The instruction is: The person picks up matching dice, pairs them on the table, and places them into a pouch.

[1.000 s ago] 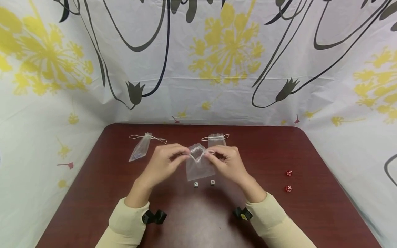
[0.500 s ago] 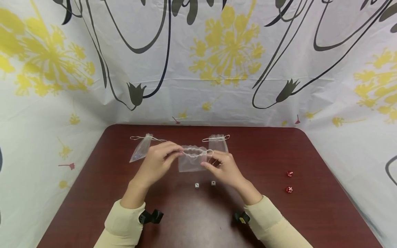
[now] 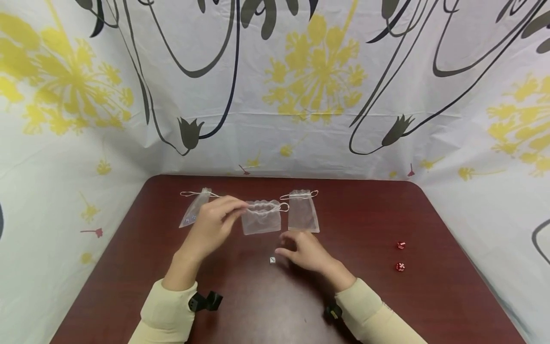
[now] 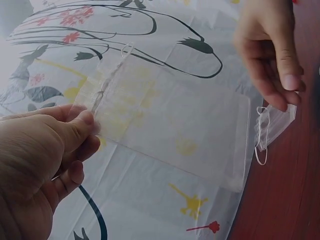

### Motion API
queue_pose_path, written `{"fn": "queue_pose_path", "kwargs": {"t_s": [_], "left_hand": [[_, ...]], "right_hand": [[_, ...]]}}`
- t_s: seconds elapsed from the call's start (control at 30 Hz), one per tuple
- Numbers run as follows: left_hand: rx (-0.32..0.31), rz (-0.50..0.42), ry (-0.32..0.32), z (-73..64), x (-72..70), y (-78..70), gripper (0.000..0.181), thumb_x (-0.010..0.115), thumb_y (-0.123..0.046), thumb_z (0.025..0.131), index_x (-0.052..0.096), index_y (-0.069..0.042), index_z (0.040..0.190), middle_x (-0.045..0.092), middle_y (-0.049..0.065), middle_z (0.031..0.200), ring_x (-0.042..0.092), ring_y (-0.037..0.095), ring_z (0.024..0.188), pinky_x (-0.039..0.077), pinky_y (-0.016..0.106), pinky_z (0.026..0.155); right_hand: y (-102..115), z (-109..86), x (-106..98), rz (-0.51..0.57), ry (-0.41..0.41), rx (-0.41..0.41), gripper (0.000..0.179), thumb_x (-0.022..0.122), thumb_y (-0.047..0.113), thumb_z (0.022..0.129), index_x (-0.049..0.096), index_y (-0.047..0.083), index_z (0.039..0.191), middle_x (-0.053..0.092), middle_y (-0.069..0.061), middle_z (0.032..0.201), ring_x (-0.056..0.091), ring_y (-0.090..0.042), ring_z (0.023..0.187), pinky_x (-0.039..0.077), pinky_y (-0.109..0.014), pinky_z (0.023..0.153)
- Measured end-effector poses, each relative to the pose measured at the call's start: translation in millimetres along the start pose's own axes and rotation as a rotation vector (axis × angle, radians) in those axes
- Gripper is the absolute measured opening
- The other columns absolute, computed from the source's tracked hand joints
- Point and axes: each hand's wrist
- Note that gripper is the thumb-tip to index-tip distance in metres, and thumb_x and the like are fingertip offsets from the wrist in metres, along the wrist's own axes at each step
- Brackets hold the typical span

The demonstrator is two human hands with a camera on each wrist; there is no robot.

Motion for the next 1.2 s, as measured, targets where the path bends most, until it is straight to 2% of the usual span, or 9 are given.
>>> {"fn": "queue_pose_path", "kwargs": {"t_s": [0.2,0.37,0.5,0.63,0.77,1.0,1.2], "left_hand": [[-0.009,0.004,-0.006,0.9,-0.3,-0.5,0.017,0.078,0.004,0.084,0.077,-0.005,0.099,0.075,0.002,0.094,0.07,0.016,0.087,0.057,0.033,0.074],[-0.032,0.014,0.017,-1.4,0.6,0.2,0.017,0.078,0.003,0.085,0.078,-0.005,0.1,0.075,0.001,0.095,0.07,0.016,0.088,0.058,0.033,0.073],[-0.045,0.013,0.034,-2.7,0.9,1.9,0.016,0.077,0.002,0.086,0.078,-0.006,0.101,0.075,0.001,0.096,0.07,0.016,0.089,0.058,0.033,0.075],[-0.068,0.016,0.056,-3.6,0.7,4.3,0.016,0.078,0.001,0.086,0.078,-0.006,0.1,0.075,0.001,0.096,0.07,0.016,0.089,0.058,0.034,0.077],[-0.093,0.018,0.084,-5.9,1.0,7.4,0.016,0.078,0.002,0.086,0.078,-0.007,0.099,0.074,0.0,0.094,0.07,0.014,0.087,0.058,0.032,0.075],[-0.11,0.015,0.112,-9.5,0.9,13.1,0.017,0.079,0.002,0.085,0.078,-0.007,0.099,0.073,0.0,0.091,0.067,0.012,0.081,0.057,0.032,0.071],[-0.112,0.023,0.129,-11.7,0.0,19.4,0.017,0.079,0.003,0.084,0.078,-0.007,0.098,0.073,0.001,0.09,0.066,0.013,0.079,0.056,0.033,0.07]], "right_hand": [[0.1,-3.3,10.6,-0.009,0.043,-0.013,0.028,0.082,0.032,0.086,0.074,0.011,0.104,0.07,0.004,0.091,0.064,-0.01,0.083,0.053,-0.03,0.075],[1.5,-3.7,16.8,-0.065,0.071,-0.06,0.031,0.085,0.033,0.083,0.075,0.013,0.103,0.068,0.004,0.094,0.063,-0.01,0.083,0.053,-0.029,0.073],[2.7,-3.0,18.4,-0.112,0.114,-0.057,0.031,0.086,0.034,0.082,0.075,0.014,0.103,0.065,0.006,0.091,0.059,-0.01,0.08,0.05,-0.028,0.07],[3.9,-2.6,19.1,-0.13,0.14,-0.061,0.025,0.084,0.032,0.085,0.077,0.015,0.101,0.066,0.006,0.093,0.06,-0.008,0.083,0.052,-0.029,0.072],[5.0,-2.9,20.0,-0.158,0.14,-0.083,0.018,0.082,0.031,0.087,0.078,0.017,0.097,0.066,0.007,0.094,0.063,-0.008,0.088,0.055,-0.031,0.077],[4.8,-4.5,17.4,-0.175,0.129,-0.106,0.018,0.082,0.033,0.087,0.078,0.017,0.095,0.065,0.007,0.093,0.062,-0.008,0.084,0.054,-0.031,0.074],[2.2,-0.8,-1.1,-0.139,0.072,-0.103,0.016,0.08,0.032,0.089,0.076,0.018,0.093,0.065,0.008,0.092,0.062,-0.007,0.084,0.054,-0.029,0.075]]}}
Point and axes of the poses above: each hand's wrist, its own z-axis towards the middle knuckle, its own x-axis out of the palm, y = z × x
